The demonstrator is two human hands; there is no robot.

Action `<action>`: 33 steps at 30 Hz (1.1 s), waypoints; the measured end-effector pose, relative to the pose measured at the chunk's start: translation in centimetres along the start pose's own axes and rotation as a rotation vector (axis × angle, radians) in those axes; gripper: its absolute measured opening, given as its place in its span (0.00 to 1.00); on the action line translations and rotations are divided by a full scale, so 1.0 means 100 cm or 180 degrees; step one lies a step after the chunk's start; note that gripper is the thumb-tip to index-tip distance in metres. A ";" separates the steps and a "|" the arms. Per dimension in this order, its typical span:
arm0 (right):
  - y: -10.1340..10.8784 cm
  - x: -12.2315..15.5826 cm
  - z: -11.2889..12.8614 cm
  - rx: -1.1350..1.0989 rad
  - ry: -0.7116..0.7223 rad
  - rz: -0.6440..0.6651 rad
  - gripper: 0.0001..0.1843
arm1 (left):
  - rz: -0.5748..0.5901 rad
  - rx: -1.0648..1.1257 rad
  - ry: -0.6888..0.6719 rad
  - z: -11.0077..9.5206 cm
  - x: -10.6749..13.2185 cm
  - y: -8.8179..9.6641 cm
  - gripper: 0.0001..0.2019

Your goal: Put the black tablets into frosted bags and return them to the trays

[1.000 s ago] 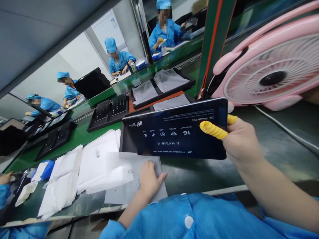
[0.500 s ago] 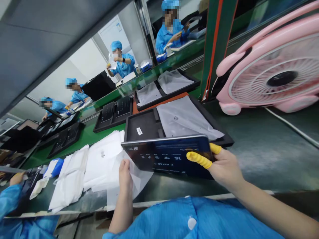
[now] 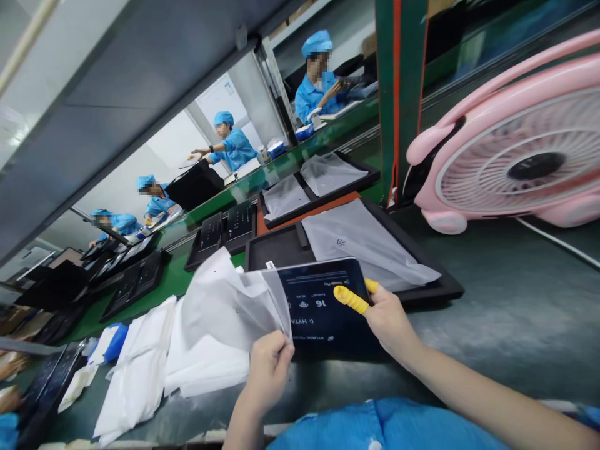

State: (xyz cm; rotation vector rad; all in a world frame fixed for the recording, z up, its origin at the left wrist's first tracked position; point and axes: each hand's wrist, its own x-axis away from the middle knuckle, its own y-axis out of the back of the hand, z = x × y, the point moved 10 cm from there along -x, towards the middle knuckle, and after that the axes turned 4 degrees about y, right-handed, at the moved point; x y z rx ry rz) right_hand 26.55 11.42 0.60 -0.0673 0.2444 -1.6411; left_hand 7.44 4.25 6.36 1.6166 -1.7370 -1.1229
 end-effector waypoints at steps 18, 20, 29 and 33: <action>-0.087 -0.029 0.030 -0.0439 -0.0001 0.0964 0.15 | 0.0126 -0.0041 0.0031 -0.029 -0.094 0.101 0.23; -0.089 -0.033 0.044 -0.0292 0.0030 0.1157 0.15 | 0.0739 -0.0149 0.0499 -0.005 -0.095 0.097 0.18; -0.080 -0.030 0.085 0.1669 0.1347 0.3420 0.16 | -0.0633 0.1058 0.1262 0.059 -0.049 0.120 0.22; -0.061 -0.058 0.110 0.3109 0.2353 0.2619 0.09 | -0.0904 0.1403 0.1503 0.072 -0.036 0.122 0.24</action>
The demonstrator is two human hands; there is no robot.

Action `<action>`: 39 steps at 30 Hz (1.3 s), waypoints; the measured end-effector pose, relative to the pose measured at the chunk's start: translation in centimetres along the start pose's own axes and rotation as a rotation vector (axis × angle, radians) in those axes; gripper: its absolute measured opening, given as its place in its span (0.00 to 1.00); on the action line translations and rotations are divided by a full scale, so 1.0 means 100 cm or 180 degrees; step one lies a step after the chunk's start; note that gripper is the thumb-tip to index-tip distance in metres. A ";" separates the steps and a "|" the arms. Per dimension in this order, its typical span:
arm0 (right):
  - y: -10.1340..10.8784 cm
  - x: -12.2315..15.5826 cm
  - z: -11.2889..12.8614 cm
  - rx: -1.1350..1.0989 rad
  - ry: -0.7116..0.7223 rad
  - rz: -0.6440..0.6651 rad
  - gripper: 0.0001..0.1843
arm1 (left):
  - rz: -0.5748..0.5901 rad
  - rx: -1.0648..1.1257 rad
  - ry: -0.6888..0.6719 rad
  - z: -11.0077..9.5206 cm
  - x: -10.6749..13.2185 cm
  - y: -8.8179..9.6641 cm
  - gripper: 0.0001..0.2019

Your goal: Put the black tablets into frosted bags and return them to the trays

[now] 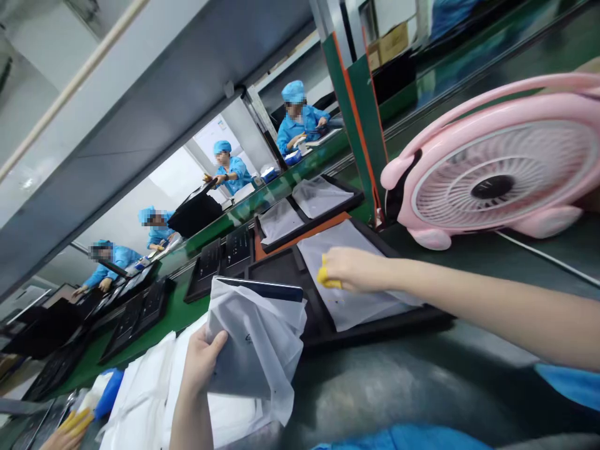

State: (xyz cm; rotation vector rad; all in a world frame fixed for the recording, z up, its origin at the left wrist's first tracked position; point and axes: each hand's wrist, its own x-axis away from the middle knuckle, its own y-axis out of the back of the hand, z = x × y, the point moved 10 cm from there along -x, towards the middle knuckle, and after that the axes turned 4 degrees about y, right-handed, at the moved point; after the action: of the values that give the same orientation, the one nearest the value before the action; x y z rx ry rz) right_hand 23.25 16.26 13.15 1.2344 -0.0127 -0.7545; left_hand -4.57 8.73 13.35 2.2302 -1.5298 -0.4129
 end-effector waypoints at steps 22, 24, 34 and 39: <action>0.046 -0.071 -0.005 -0.0689 -0.0837 -0.1065 0.28 | 0.0254 0.0715 -0.0191 -0.001 -0.040 -0.064 0.24; 0.047 -0.107 0.004 -0.0330 -0.0688 -0.0550 0.16 | 0.0381 0.0677 -0.0217 -0.002 -0.047 -0.074 0.23; 0.011 -0.012 -0.048 -0.3170 -0.1227 -0.1248 0.15 | -0.0171 0.0446 0.0931 0.067 -0.121 -0.079 0.11; -0.130 0.083 0.004 -0.4284 -0.1782 0.0148 0.15 | -0.0044 -0.0454 0.0887 0.069 -0.126 -0.091 0.06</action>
State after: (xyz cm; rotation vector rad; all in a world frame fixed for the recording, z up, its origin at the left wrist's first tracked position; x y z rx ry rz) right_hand 22.77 9.99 -0.96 -0.2640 0.0087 -0.8027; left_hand -4.82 22.31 3.14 2.0880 -1.2997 -0.1976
